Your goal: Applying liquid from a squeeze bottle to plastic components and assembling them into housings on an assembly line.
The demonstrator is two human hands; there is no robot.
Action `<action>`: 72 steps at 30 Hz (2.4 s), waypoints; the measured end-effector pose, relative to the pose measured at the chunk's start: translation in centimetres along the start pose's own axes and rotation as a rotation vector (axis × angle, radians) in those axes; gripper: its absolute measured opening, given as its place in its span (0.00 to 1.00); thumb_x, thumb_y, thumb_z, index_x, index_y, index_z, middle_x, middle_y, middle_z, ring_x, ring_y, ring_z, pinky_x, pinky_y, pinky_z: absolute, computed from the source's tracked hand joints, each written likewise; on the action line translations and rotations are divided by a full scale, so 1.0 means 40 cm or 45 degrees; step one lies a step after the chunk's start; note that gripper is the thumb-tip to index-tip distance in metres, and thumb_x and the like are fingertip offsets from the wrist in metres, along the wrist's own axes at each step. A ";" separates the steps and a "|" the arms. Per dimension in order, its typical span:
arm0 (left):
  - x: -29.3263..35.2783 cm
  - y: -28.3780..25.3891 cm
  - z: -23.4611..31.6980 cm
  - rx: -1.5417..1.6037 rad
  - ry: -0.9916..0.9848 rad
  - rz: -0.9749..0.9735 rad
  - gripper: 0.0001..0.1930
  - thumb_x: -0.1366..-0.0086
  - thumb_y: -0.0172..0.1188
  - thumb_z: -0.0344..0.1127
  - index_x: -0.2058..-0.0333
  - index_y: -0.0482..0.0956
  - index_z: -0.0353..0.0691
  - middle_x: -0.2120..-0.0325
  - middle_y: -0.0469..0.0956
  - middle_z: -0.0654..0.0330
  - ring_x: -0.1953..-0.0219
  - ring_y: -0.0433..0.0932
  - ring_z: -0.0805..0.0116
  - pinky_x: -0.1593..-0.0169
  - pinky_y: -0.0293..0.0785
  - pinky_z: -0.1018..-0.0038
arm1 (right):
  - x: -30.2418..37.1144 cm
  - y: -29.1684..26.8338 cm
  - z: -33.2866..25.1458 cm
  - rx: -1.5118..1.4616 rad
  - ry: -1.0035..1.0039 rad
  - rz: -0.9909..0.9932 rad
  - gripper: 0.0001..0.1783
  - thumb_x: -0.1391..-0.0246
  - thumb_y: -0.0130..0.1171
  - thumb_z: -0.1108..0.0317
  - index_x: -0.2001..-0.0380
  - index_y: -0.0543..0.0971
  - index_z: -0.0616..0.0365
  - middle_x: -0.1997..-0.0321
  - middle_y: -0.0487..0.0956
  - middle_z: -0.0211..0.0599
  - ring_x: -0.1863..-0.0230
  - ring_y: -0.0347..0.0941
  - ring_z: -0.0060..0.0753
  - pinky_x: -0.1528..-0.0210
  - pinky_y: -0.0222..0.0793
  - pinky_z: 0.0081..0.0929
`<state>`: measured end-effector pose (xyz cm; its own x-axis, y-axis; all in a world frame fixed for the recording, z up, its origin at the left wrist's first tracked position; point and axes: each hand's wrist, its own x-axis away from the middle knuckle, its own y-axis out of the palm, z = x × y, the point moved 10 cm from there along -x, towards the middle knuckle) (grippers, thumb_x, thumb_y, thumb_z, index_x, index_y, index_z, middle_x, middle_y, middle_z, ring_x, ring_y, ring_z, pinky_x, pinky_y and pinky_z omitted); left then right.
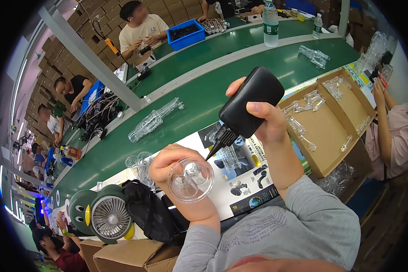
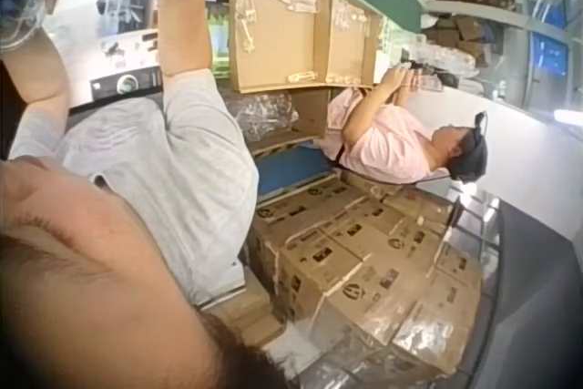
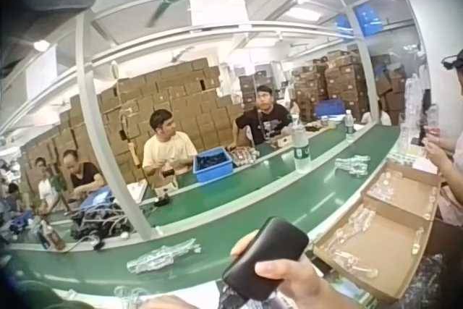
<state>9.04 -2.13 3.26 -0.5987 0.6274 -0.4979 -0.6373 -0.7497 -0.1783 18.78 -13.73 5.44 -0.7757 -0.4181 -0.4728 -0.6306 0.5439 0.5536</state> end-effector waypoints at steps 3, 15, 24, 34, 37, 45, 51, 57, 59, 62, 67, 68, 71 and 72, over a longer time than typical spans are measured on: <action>0.001 0.001 -0.002 0.005 -0.025 -0.038 0.28 0.34 0.42 0.50 0.64 0.74 0.22 0.71 0.78 0.44 0.68 0.80 0.56 0.62 0.75 0.69 | 0.001 -0.002 0.003 0.002 0.015 0.010 0.23 0.65 0.57 0.64 0.62 0.69 0.64 0.61 0.73 0.44 0.67 0.74 0.29 0.64 0.74 0.24; -0.013 0.018 -0.016 -0.057 -0.024 -0.118 0.28 0.35 0.43 0.46 0.69 0.72 0.17 0.77 0.76 0.37 0.77 0.79 0.49 0.72 0.76 0.65 | 0.000 -0.003 0.002 0.023 0.035 -0.029 0.24 0.64 0.57 0.64 0.60 0.67 0.62 0.61 0.74 0.46 0.67 0.75 0.31 0.65 0.74 0.24; -0.025 0.044 -0.042 -0.123 -0.079 -0.212 0.27 0.33 0.41 0.46 0.67 0.74 0.19 0.72 0.77 0.40 0.71 0.80 0.49 0.67 0.76 0.66 | -0.004 -0.017 -0.008 0.062 0.027 -0.039 0.24 0.65 0.57 0.64 0.61 0.67 0.62 0.62 0.74 0.47 0.68 0.75 0.30 0.66 0.74 0.23; -0.048 0.070 -0.069 -0.125 -0.257 -0.351 0.29 0.33 0.41 0.49 0.64 0.74 0.21 0.71 0.78 0.43 0.68 0.79 0.50 0.63 0.74 0.66 | -0.005 -0.017 -0.019 0.070 0.016 -0.048 0.23 0.66 0.57 0.64 0.63 0.67 0.62 0.64 0.74 0.46 0.70 0.74 0.29 0.68 0.73 0.22; -0.070 0.079 -0.059 -0.137 -0.209 -0.354 0.29 0.33 0.41 0.49 0.63 0.74 0.21 0.71 0.78 0.44 0.68 0.79 0.50 0.62 0.74 0.66 | -0.005 -0.015 -0.021 0.070 0.020 -0.058 0.23 0.66 0.58 0.64 0.63 0.68 0.62 0.64 0.74 0.46 0.70 0.74 0.29 0.69 0.73 0.22; -0.059 0.080 -0.076 -0.161 -0.239 -0.386 0.27 0.33 0.39 0.48 0.60 0.73 0.23 0.69 0.78 0.45 0.66 0.79 0.51 0.60 0.73 0.66 | -0.001 -0.008 -0.023 0.088 0.034 -0.058 0.23 0.67 0.58 0.63 0.64 0.68 0.62 0.64 0.74 0.47 0.70 0.73 0.29 0.69 0.73 0.22; -0.069 0.085 -0.071 -0.190 -0.224 -0.405 0.26 0.32 0.38 0.48 0.57 0.71 0.25 0.69 0.78 0.47 0.66 0.79 0.54 0.60 0.73 0.67 | -0.001 -0.010 -0.020 0.052 0.020 -0.068 0.23 0.67 0.58 0.63 0.64 0.68 0.61 0.64 0.74 0.46 0.70 0.73 0.29 0.69 0.73 0.22; -0.068 0.084 -0.079 -0.191 -0.208 -0.406 0.27 0.32 0.38 0.49 0.57 0.71 0.25 0.69 0.78 0.48 0.66 0.79 0.54 0.61 0.74 0.68 | -0.001 -0.008 -0.016 0.046 0.035 -0.068 0.23 0.67 0.59 0.63 0.64 0.69 0.62 0.64 0.74 0.45 0.69 0.73 0.29 0.69 0.73 0.22; -0.064 0.082 -0.082 -0.193 -0.199 -0.406 0.27 0.32 0.38 0.49 0.57 0.71 0.26 0.69 0.78 0.48 0.66 0.79 0.54 0.62 0.74 0.68 | -0.002 -0.004 -0.013 0.036 0.032 -0.088 0.23 0.67 0.59 0.62 0.64 0.69 0.62 0.64 0.74 0.45 0.70 0.73 0.28 0.69 0.73 0.22; -0.056 0.079 -0.084 -0.231 -0.199 -0.399 0.27 0.32 0.38 0.49 0.57 0.71 0.26 0.69 0.78 0.49 0.66 0.79 0.55 0.61 0.73 0.68 | 0.001 0.003 -0.008 0.060 0.073 -0.103 0.24 0.67 0.59 0.62 0.64 0.69 0.62 0.64 0.74 0.45 0.70 0.73 0.29 0.69 0.73 0.22; -0.061 0.073 -0.090 -0.189 -0.261 -0.348 0.25 0.33 0.41 0.48 0.57 0.72 0.26 0.68 0.78 0.47 0.66 0.79 0.55 0.60 0.73 0.69 | 0.000 0.001 0.001 -0.013 0.065 -0.114 0.25 0.65 0.60 0.63 0.62 0.68 0.63 0.61 0.73 0.45 0.67 0.74 0.30 0.66 0.74 0.24; -0.058 0.074 -0.089 -0.186 -0.258 -0.352 0.25 0.33 0.41 0.48 0.57 0.72 0.26 0.68 0.78 0.47 0.66 0.79 0.55 0.60 0.73 0.69 | 0.000 -0.002 0.000 -0.036 0.045 -0.099 0.25 0.64 0.60 0.63 0.61 0.68 0.63 0.60 0.73 0.45 0.65 0.75 0.31 0.65 0.74 0.25; 0.054 -0.018 -0.057 -0.166 0.064 0.693 0.25 0.34 0.46 0.48 0.60 0.73 0.23 0.68 0.78 0.45 0.64 0.79 0.56 0.59 0.74 0.67 | -0.005 -0.014 0.004 -0.103 -0.014 -0.024 0.26 0.61 0.60 0.64 0.57 0.68 0.63 0.58 0.72 0.45 0.62 0.74 0.31 0.61 0.74 0.27; 0.020 -0.043 -0.056 -0.072 0.077 0.592 0.22 0.43 0.58 0.44 0.69 0.73 0.22 0.78 0.74 0.38 0.84 0.73 0.54 0.83 0.71 0.66 | -0.004 -0.024 0.003 -0.055 -0.046 -0.008 0.26 0.57 0.59 0.65 0.54 0.68 0.63 0.56 0.72 0.43 0.60 0.73 0.30 0.58 0.73 0.26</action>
<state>10.74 -0.83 1.26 -0.7840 0.2100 -0.5841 -0.2797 -0.9596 0.0304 19.52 -14.09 4.88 -0.7708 -0.3946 -0.5003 -0.6366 0.5088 0.5795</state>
